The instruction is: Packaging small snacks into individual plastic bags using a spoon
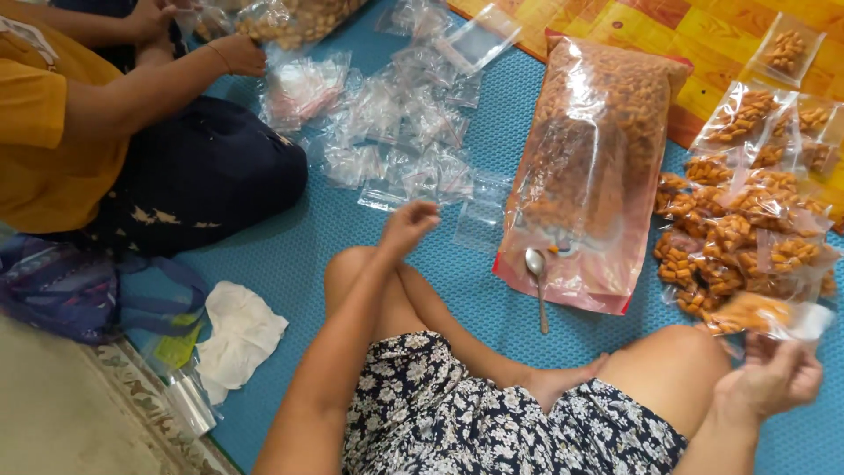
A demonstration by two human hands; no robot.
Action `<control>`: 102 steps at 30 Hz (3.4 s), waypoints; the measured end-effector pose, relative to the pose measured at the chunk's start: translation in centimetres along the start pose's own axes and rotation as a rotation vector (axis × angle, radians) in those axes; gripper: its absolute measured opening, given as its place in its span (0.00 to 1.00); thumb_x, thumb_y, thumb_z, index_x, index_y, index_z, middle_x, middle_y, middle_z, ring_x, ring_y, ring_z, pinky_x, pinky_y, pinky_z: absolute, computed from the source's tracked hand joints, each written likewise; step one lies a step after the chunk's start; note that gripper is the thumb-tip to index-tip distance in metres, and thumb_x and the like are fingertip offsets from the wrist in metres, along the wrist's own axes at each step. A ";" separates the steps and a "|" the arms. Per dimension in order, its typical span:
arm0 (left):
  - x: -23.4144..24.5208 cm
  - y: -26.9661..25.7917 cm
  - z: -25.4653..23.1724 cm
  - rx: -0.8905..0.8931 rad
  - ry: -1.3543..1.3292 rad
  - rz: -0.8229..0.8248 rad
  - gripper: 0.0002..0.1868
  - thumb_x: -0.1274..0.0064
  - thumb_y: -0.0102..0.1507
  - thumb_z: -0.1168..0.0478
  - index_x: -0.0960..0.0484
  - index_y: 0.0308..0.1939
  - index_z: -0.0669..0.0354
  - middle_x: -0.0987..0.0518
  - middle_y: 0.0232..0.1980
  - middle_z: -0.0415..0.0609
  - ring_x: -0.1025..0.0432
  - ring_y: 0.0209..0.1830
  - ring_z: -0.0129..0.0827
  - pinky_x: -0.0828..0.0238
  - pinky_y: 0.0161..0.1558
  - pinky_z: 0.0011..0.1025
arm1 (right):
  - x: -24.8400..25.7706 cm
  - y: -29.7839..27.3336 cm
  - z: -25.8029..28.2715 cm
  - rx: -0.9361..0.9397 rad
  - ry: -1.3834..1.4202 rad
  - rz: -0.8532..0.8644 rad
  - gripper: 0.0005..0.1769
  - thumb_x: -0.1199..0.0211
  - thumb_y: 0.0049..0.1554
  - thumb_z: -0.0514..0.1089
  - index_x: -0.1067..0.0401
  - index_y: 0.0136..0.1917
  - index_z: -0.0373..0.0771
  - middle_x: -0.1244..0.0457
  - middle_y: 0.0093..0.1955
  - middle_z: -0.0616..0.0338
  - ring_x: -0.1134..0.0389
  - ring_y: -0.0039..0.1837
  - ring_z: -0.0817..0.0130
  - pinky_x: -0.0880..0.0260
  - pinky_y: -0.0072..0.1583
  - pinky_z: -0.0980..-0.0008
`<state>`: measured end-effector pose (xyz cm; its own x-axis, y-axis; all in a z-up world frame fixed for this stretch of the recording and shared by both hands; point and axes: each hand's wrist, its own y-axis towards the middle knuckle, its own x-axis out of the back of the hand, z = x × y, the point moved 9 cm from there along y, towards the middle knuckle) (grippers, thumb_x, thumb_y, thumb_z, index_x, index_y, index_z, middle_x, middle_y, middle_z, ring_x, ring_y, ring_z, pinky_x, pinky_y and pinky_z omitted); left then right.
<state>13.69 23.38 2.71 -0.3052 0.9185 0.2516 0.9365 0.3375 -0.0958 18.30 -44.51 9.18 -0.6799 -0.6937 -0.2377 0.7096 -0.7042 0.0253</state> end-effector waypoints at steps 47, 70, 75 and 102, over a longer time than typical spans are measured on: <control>-14.5 -11.3 -9.6 0.272 -0.991 0.211 0.16 0.40 0.62 0.71 0.30 0.48 0.56 0.15 0.50 0.58 0.17 0.44 0.42 0.16 0.45 0.34 | -17.7 -20.5 7.0 0.047 -0.481 1.105 0.39 0.38 0.53 0.42 0.45 0.76 0.42 0.32 0.56 0.37 0.26 0.43 0.47 0.24 0.48 0.56; -19.8 -12.0 4.4 0.429 -0.787 0.202 0.17 0.35 0.62 0.64 0.20 0.54 0.64 0.15 0.45 0.55 0.17 0.39 0.37 0.14 0.41 0.31 | -15.5 -22.5 -8.4 -0.330 -0.491 1.111 0.10 0.27 0.56 0.43 0.21 0.47 0.34 0.32 0.32 0.58 0.31 0.35 0.72 0.26 0.42 0.73; -20.2 -11.3 7.9 0.318 -0.725 0.134 0.16 0.32 0.61 0.63 0.16 0.51 0.63 0.14 0.38 0.51 0.18 0.36 0.31 0.17 0.40 0.29 | -15.2 -23.1 -8.9 -0.262 -0.676 1.200 0.26 0.24 0.53 0.48 0.26 0.62 0.39 0.29 0.38 0.52 0.29 0.39 0.67 0.26 0.48 0.66; -19.6 -16.4 -8.2 -0.657 0.358 0.196 0.63 0.28 0.41 0.35 0.36 0.75 0.55 0.28 0.68 0.51 0.34 0.70 0.44 0.41 0.72 0.44 | -15.1 -25.0 -8.7 -0.517 -0.404 1.099 0.21 0.29 0.54 0.36 0.24 0.61 0.39 0.31 0.39 0.62 0.30 0.39 0.79 0.23 0.45 0.78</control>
<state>5.72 -1.88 7.26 -0.1537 0.7882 0.5960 0.9120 -0.1190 0.3926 12.45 -15.16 3.72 0.3639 -0.9312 -0.0193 0.8587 0.3435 -0.3803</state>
